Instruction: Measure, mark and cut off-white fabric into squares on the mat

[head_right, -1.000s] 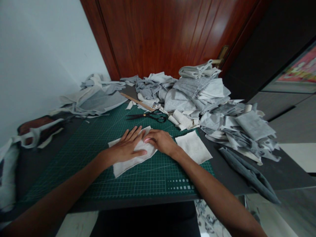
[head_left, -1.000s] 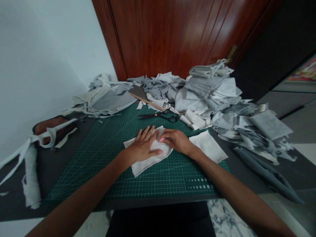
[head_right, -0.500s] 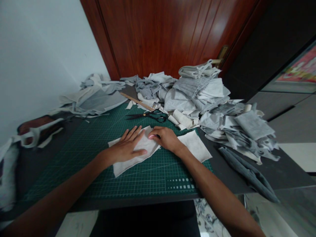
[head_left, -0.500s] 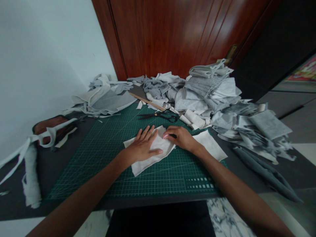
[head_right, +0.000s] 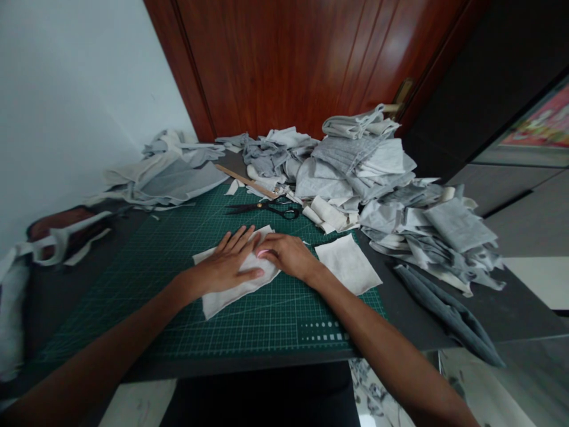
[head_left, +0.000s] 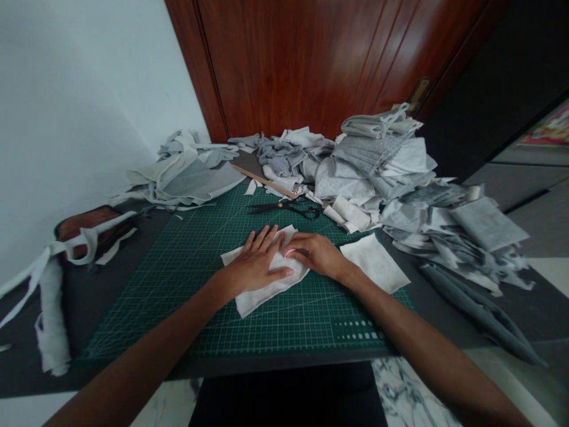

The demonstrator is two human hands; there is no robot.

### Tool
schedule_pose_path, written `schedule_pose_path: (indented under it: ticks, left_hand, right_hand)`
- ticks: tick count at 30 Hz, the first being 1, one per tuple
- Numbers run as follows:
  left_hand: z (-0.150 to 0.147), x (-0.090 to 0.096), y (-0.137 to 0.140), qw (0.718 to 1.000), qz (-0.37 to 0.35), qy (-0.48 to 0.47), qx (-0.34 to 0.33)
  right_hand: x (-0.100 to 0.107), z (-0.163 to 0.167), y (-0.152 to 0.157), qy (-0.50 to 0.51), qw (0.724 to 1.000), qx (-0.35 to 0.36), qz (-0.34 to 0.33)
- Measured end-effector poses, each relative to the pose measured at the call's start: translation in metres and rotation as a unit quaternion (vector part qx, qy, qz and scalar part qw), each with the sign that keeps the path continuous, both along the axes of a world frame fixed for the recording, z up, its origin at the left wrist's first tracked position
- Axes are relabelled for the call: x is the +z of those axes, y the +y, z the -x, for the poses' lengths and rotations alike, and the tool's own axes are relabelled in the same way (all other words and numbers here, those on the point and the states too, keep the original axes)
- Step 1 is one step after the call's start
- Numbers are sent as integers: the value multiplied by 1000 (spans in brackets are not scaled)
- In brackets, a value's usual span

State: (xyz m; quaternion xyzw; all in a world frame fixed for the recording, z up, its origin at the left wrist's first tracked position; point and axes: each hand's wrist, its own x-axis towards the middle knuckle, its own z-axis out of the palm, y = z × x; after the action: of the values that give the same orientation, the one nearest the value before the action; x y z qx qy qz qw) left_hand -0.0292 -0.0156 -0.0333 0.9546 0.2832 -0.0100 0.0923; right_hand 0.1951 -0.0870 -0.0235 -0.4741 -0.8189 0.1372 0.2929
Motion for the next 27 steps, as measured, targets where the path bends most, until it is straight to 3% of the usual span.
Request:
schedule_pose_path:
  ticks: [27]
  left_hand:
    - [-3,6,-2,1000,14,9,3]
  right_hand:
    - [4,-6,1,1,1000,8,11]
